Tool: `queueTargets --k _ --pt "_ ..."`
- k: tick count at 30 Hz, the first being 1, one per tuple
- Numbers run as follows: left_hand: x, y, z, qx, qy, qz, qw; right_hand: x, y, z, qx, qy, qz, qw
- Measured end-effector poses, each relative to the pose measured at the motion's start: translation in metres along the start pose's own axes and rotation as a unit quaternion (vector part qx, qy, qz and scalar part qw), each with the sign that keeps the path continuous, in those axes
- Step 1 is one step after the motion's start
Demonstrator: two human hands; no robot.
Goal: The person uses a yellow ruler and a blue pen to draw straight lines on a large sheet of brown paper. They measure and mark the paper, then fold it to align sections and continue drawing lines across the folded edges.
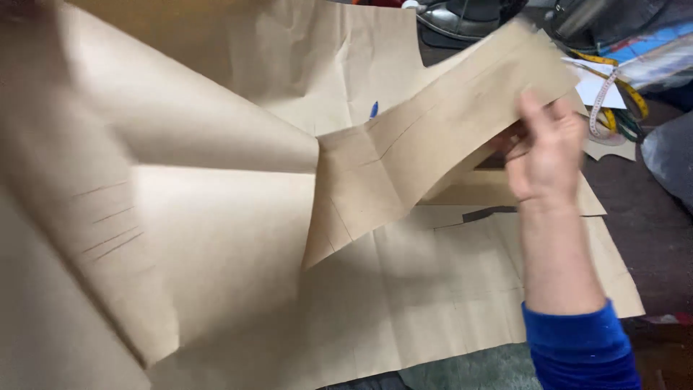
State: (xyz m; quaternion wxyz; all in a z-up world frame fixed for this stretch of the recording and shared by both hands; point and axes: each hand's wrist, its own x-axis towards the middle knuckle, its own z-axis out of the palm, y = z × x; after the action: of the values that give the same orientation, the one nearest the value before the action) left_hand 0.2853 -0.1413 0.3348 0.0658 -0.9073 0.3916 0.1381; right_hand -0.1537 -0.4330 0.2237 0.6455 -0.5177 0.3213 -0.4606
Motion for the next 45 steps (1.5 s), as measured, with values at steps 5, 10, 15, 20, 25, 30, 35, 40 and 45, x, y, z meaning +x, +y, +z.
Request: queueTargets --k 5,10,15,20,25,30,35,40,45 --pt "0.054 0.011 0.117 0.239 0.097 0.084 0.962 -0.015 0.05 -0.024 -0.115 0.002 -0.059 0.992" --pt "0.054 0.061 0.231 0.214 0.335 0.161 0.903 -0.006 0.057 -0.047 -0.34 -0.007 -0.166 0.926" --pt "-0.023 0.124 0.282 -0.168 0.135 0.146 0.966 -0.011 0.046 -0.029 -0.36 -0.101 -0.261 0.89" --pt "-0.106 0.139 0.33 -0.291 0.019 0.063 0.954 -0.001 0.058 -0.032 -0.373 -0.132 -0.299 0.868" --pt "-0.159 0.129 0.382 -0.251 0.135 0.052 0.957 0.0 0.042 -0.018 -0.431 -0.146 -0.435 0.777" --pt "-0.166 0.125 0.408 -0.232 0.147 0.008 0.962 0.022 0.027 -0.013 -0.446 -0.171 -0.479 0.737" --pt "-0.164 0.131 0.418 -0.205 0.166 0.016 0.964 0.095 0.084 -0.079 -0.472 -0.07 -0.387 0.789" --pt "-0.166 0.126 0.441 -0.179 0.211 0.02 0.961 0.14 0.138 -0.119 -0.525 0.155 -0.281 0.788" --pt "-0.172 0.118 0.446 -0.178 0.158 -0.043 0.97 0.108 0.171 0.012 -0.46 -0.079 -0.157 0.87"
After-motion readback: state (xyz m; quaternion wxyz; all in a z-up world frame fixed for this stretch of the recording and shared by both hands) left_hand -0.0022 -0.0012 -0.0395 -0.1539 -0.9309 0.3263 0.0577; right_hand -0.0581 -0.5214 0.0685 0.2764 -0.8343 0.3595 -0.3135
